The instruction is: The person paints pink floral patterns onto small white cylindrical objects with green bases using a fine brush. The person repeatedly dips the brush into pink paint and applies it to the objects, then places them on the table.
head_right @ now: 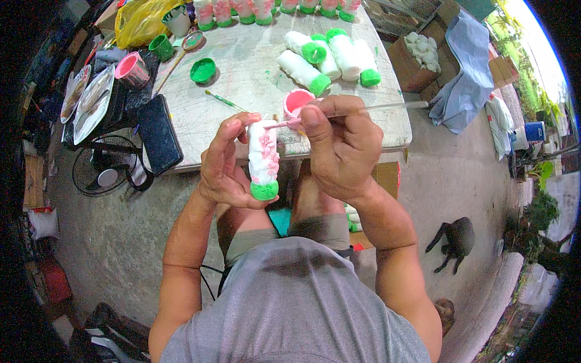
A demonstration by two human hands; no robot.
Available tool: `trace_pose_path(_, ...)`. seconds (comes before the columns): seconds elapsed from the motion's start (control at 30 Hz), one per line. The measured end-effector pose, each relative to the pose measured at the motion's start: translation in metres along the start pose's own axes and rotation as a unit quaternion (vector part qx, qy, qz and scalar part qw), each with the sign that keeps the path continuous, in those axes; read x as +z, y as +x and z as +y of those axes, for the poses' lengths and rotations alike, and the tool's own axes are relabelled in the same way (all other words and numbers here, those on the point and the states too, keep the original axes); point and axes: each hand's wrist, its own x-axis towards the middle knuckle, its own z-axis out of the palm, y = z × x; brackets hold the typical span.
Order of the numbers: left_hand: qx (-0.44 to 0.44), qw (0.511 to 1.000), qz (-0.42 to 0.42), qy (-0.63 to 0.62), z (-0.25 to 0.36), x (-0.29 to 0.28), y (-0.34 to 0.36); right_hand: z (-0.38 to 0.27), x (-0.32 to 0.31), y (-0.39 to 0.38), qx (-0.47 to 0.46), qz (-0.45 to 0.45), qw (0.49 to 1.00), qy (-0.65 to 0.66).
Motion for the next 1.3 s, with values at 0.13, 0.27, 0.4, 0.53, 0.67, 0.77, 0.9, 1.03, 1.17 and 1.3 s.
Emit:
trace_pose_path(0.13,-0.001,1.000,0.002,0.004,0.001,0.000,0.000,-0.001,-0.007,-0.009,-0.124,-0.030,0.990,-0.056)
trace_pose_path(0.27,-0.005,1.000,0.011,0.024,0.008,-0.001,0.005,-0.003,-0.017,-0.012,-0.261,-0.123,0.950,-0.117)
trace_pose_path(0.4,-0.013,1.000,0.005,0.027,0.009,-0.002,0.004,-0.003,-0.017,-0.021,-0.275,-0.157,0.939,-0.134)
trace_pose_path(0.53,-0.018,1.000,0.005,0.020,0.010,-0.001,0.005,-0.001,-0.017,-0.022,-0.278,-0.144,0.945,-0.099)
trace_pose_path(0.67,-0.014,1.000,0.008,0.025,0.010,-0.001,0.004,0.000,-0.013,-0.018,-0.299,-0.146,0.934,-0.128)
trace_pose_path(0.77,-0.001,1.000,0.014,0.025,0.007,0.002,0.004,-0.001,-0.012,-0.024,-0.286,-0.154,0.938,-0.119)
trace_pose_path(0.9,0.005,0.999,0.018,0.045,0.006,0.002,0.004,-0.003,-0.018,-0.021,-0.218,-0.147,0.960,-0.097)
trace_pose_path(1.03,0.015,0.996,0.009,0.086,0.009,0.003,0.011,0.003,-0.009,-0.030,-0.013,0.016,0.999,0.050)
trace_pose_path(1.17,0.005,0.996,0.023,0.082,0.012,0.005,0.012,-0.002,-0.002,-0.031,0.132,0.078,0.975,0.160)
trace_pose_path(1.3,0.008,0.996,0.026,0.090,0.014,0.006,0.013,0.002,0.007,-0.034,0.125,0.090,0.976,0.152)
